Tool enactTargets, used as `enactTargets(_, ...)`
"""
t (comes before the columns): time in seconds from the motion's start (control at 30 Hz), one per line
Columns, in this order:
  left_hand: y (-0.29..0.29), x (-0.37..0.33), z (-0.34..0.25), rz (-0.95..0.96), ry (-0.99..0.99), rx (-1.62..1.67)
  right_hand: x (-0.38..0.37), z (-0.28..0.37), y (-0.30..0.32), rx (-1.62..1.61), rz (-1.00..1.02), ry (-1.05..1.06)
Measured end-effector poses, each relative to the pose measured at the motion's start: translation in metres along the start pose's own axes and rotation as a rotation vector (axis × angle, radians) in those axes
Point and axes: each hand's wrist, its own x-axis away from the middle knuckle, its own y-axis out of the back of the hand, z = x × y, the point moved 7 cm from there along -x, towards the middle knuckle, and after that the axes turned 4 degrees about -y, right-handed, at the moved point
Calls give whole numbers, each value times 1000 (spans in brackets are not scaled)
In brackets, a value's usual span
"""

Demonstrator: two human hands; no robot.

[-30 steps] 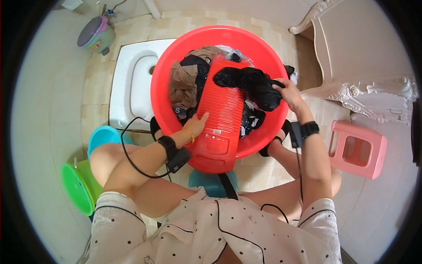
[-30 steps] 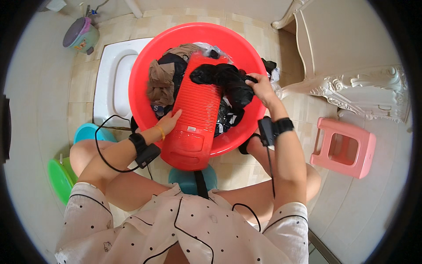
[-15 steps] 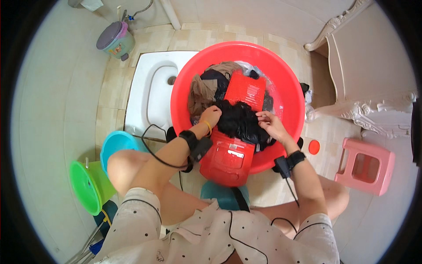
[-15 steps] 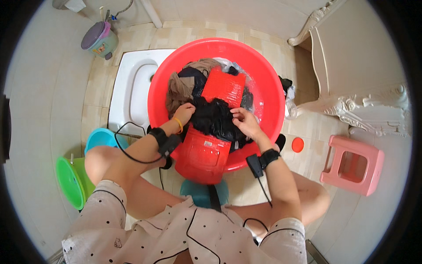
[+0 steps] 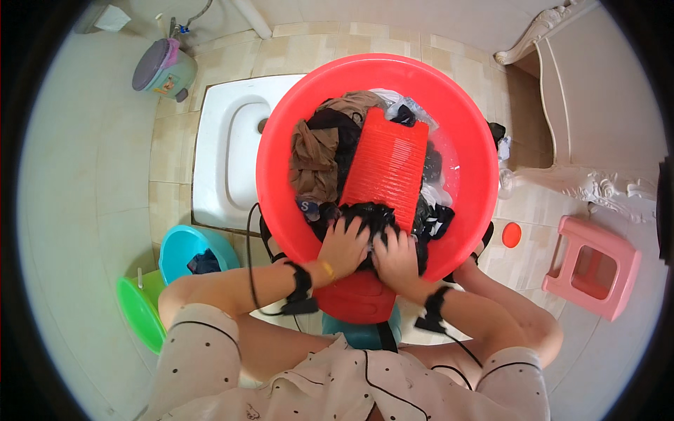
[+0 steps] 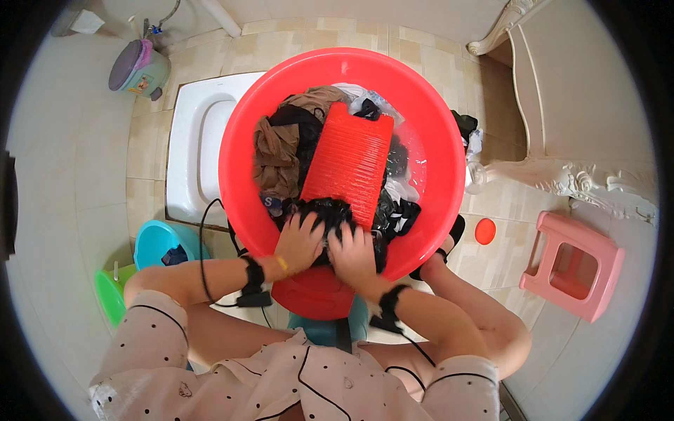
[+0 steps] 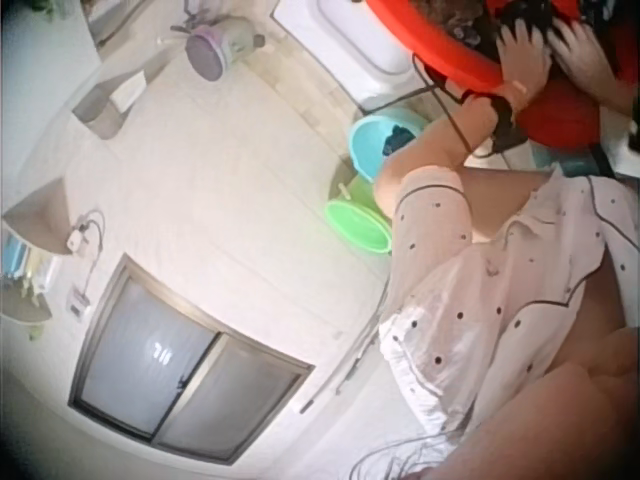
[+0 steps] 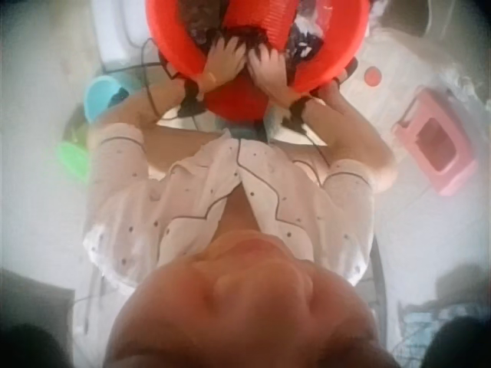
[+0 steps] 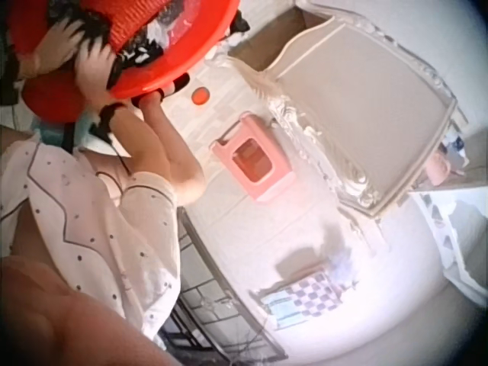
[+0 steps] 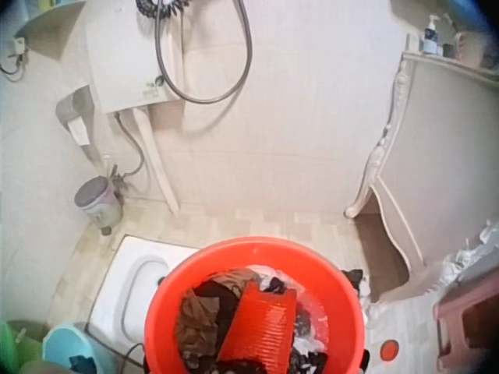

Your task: Hand-washing various items of clothing in a basin using a washboard.

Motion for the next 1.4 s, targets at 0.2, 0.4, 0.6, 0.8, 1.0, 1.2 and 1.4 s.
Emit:
enactTargets(0.2, -10, -134, 60, 89, 305, 32, -128, -78, 3, 54, 121, -283)
enactTargets(0.4, 36, -73, 75, -193, 96, 342, -69, -45, 51, -306, -28, 61)
enactTargets(0.6, 11, -108, 72, 25, 401, 100, -115, -102, 38, 29, 112, -529)
enactTargets(0.8, 25, -4, 2, -69, -115, -212, -10, -11, 38, -37, -22, -205)
enactTargets(1.0, -1, -98, 45, -122, 137, -181, -100, -62, -4, 131, -80, -278)
enactTargets(1.2, 15, -117, 90, -200, 128, -2, -119, -79, 26, -75, -59, -254)
enactTargets(1.4, 23, -114, 107, -17, 297, 52, -114, -110, 28, -182, 70, -599)
